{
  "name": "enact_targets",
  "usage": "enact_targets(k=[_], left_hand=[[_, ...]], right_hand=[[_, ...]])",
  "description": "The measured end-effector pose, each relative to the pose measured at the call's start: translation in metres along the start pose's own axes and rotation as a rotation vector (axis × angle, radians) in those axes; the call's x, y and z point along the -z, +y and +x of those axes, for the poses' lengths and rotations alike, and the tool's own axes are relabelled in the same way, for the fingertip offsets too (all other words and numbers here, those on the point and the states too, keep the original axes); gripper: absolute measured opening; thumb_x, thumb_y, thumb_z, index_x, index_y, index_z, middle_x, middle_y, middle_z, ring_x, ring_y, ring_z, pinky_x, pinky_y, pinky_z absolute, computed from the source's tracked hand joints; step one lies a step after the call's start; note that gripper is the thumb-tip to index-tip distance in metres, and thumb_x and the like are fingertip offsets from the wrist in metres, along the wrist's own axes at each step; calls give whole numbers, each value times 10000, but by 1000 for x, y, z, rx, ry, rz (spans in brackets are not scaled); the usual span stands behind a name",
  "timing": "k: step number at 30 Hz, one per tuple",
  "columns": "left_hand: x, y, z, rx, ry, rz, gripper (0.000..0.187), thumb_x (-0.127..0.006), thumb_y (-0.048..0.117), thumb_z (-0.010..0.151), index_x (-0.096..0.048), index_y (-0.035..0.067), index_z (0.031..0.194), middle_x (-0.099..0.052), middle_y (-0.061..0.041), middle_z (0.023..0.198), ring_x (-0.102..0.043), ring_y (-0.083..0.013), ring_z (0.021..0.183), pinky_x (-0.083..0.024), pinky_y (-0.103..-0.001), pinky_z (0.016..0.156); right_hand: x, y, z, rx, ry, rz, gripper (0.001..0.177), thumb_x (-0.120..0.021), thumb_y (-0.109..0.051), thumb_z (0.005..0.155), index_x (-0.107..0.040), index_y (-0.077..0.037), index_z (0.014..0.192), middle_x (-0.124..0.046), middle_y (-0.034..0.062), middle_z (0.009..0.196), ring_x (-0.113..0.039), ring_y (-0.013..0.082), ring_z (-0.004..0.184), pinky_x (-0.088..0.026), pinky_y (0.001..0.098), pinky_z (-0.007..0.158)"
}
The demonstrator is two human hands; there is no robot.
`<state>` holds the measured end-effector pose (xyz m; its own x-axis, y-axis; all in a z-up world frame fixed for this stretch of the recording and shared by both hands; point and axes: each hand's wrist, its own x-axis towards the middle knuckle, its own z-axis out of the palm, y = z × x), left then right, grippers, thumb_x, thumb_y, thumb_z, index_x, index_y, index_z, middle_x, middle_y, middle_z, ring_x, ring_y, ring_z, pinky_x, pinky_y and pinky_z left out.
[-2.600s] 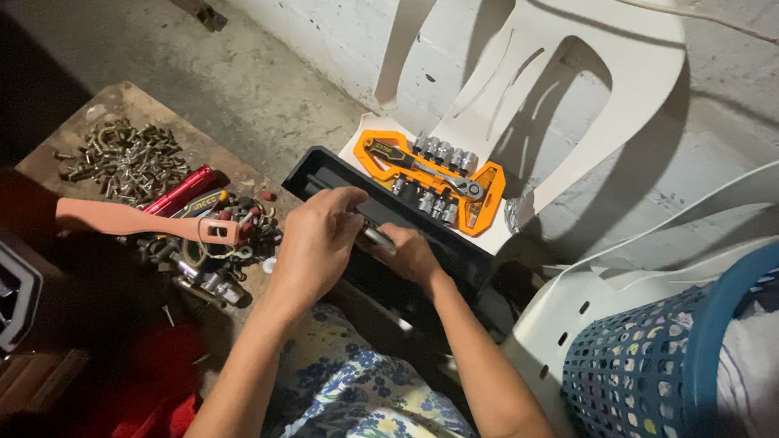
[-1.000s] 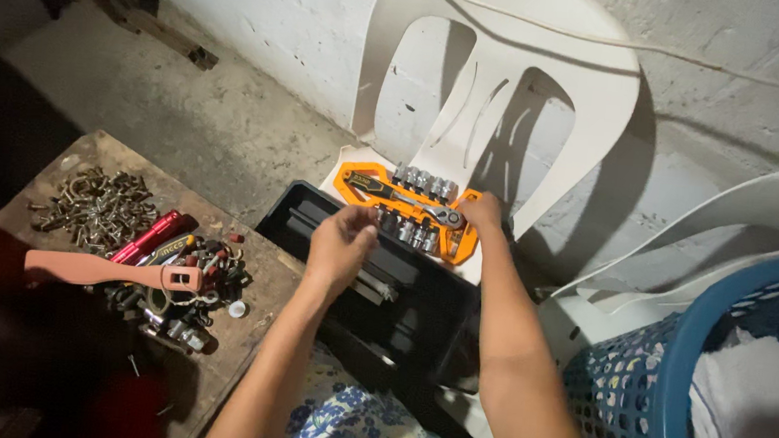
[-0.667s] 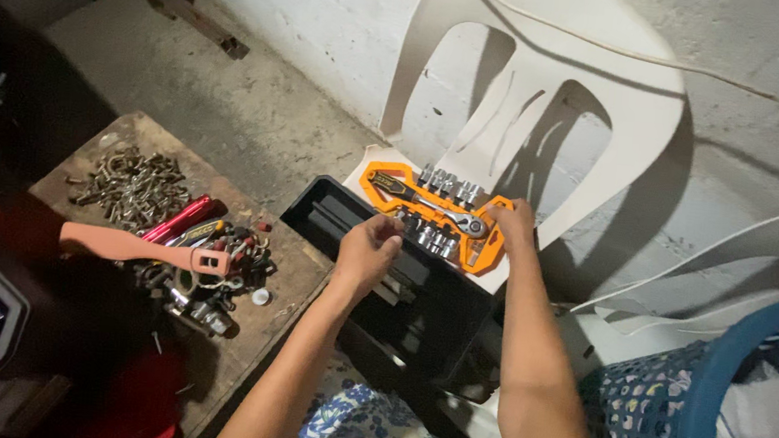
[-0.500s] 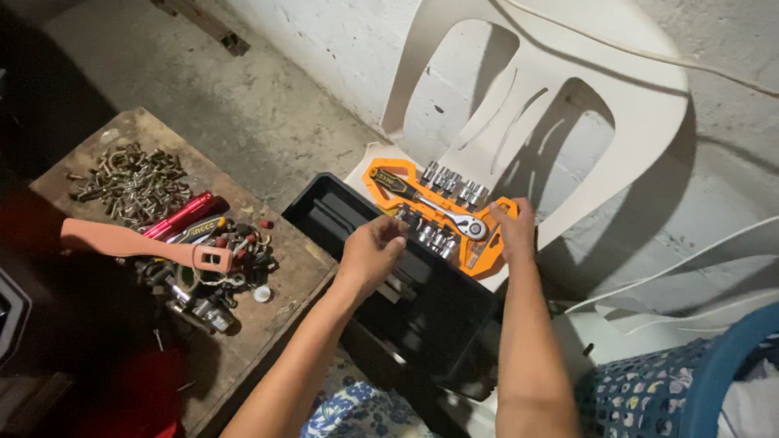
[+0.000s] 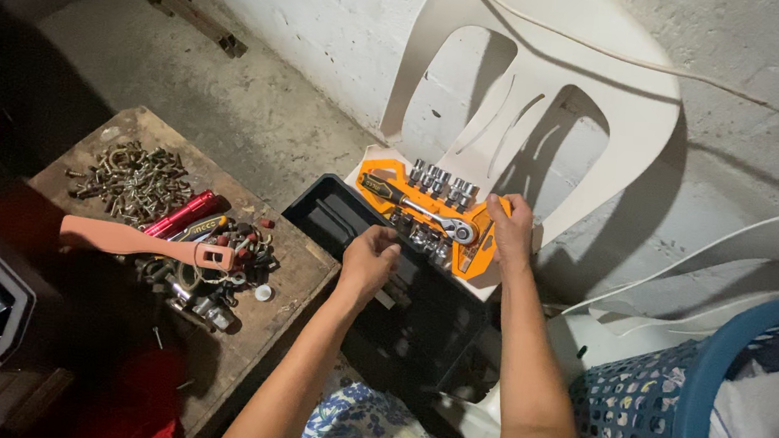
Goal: The person empties a toolbox, then reorganizes and places tools including sockets, a ratchet, and a screwdriver back into the toolbox compartments. The person closes the toolbox at the end.
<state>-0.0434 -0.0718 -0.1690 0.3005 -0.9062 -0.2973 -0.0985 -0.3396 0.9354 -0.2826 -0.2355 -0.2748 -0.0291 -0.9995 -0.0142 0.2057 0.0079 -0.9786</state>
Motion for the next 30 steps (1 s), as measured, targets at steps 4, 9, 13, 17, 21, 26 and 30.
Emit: enact_targets(k=[4,9,13,17,21,26,30], left_hand=[[1,-20,3,112,0,-86,328,-647,113,944,-624,20,1257,-710,-90,936,-680,-148,738,-588,-312,652],[1,-42,16,204,3,-131,357,-638,114,953,-603,25,1297,-701,-143,1058,-686,-186,788,-598,-334,669],[-5,-51,27,209,51,-183,367,-618,157,961,-582,44,1308,-675,-80,1158,-694,-173,843,-614,-323,685],[-12,-47,32,136,92,-361,410,-604,232,994,-546,32,1346,-660,-92,1119,-654,-177,803,-598,-344,674],[-7,-19,27,59,87,-495,496,-534,385,1053,-512,56,1423,-617,-110,1070,-602,-176,802,-487,-329,644],[5,36,11,4,43,-784,520,-414,496,1012,-399,189,1432,-551,58,1228,-587,-138,1013,-499,-331,856],[18,66,-1,-225,-3,-1025,468,-416,454,1089,-482,96,1384,-620,-36,1234,-553,-160,988,-448,-360,890]], right_hand=[[3,2,3,-48,57,33,212,-746,-175,961,-603,-17,959,-604,20,815,-600,110,692,-516,283,617],[13,-24,1,-10,137,21,180,-733,-158,967,-626,-24,1019,-662,43,875,-649,125,748,-547,284,667],[16,-60,6,44,81,164,198,-727,-146,987,-600,4,1011,-676,76,897,-680,171,769,-578,315,699],[15,-96,-3,31,45,209,205,-696,-175,999,-587,-1,1004,-711,133,907,-724,223,828,-598,349,769],[10,-127,-16,1,-8,309,203,-698,-191,1013,-593,-17,1029,-701,120,949,-712,222,871,-596,371,822],[1,-154,-40,-99,-119,401,221,-681,-225,1010,-611,-18,1039,-710,139,964,-719,240,891,-590,383,837],[-9,-166,-56,-130,-172,444,207,-685,-216,1031,-616,-25,1067,-704,123,1006,-710,238,950,-587,397,884]])
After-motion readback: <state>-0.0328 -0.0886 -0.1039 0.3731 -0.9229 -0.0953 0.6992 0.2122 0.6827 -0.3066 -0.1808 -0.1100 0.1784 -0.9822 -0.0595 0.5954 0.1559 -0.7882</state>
